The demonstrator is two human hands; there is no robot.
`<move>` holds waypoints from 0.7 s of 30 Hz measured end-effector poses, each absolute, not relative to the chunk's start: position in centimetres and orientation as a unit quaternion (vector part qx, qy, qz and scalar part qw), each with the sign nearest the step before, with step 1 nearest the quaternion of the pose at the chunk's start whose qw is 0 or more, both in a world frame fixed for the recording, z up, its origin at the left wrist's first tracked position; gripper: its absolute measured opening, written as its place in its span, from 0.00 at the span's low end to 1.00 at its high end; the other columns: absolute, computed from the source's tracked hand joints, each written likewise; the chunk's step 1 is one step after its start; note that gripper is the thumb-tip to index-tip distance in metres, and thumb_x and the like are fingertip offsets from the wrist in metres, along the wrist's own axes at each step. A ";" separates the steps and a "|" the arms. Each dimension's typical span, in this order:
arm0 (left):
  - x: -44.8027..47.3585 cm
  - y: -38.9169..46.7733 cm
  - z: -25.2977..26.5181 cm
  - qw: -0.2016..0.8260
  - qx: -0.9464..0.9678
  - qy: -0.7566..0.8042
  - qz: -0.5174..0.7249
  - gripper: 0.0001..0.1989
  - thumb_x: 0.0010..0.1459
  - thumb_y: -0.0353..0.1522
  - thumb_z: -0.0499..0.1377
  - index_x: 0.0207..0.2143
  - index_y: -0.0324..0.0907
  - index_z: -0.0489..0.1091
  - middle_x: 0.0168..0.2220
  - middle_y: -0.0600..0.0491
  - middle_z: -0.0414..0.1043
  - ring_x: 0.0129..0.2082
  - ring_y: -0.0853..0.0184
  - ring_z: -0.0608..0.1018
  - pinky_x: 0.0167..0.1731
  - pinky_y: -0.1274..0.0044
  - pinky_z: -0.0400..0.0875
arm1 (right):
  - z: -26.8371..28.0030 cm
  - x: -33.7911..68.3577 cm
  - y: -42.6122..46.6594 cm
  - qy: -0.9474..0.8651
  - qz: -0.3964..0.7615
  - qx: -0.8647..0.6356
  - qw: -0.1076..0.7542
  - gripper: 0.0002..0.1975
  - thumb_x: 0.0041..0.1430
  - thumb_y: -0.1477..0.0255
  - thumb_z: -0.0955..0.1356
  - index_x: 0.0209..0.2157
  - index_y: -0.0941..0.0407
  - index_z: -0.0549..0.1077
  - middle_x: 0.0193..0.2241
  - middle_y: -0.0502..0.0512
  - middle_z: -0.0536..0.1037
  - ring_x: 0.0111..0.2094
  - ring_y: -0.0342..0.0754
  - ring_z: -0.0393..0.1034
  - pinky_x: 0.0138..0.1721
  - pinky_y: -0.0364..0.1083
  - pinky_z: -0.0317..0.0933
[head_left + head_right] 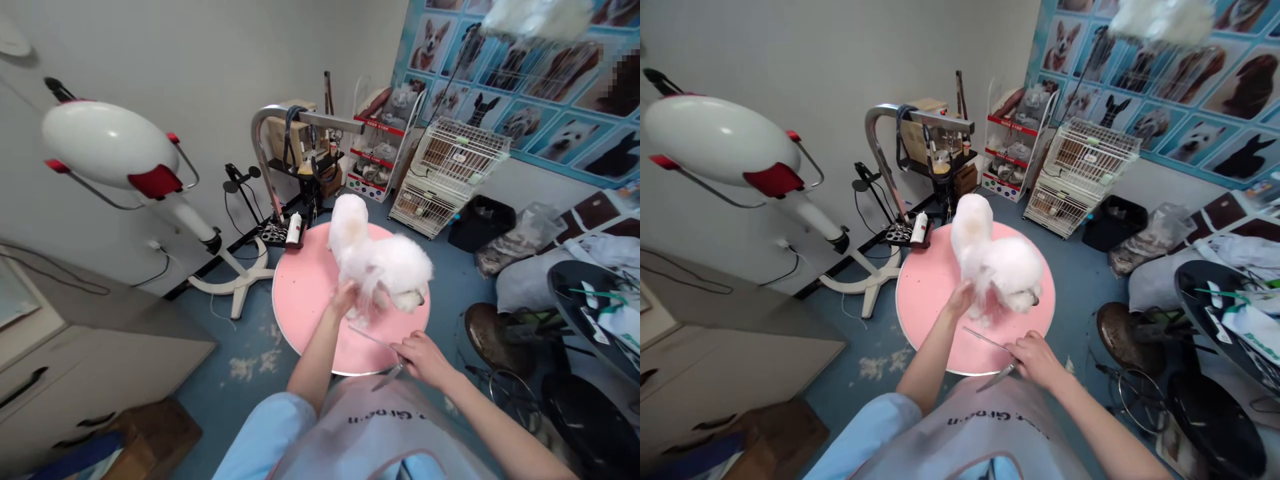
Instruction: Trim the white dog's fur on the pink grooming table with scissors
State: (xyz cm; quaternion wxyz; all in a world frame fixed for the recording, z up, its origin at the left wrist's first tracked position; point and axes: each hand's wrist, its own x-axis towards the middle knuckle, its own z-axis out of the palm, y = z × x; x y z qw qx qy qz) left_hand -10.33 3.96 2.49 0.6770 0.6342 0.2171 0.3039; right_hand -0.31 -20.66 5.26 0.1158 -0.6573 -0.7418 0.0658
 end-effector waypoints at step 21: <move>-20.5 10.4 0.9 0.607 0.740 0.256 -0.133 0.10 0.47 0.35 0.62 0.29 0.38 0.78 0.29 0.50 0.77 0.32 0.66 0.75 0.37 0.77 0.68 | 7.0 -1.0 -17.8 -0.532 0.143 -0.807 0.213 0.16 0.64 0.70 0.60 0.39 0.55 0.79 0.35 0.58 0.83 0.38 0.51 0.76 0.40 0.45 0.65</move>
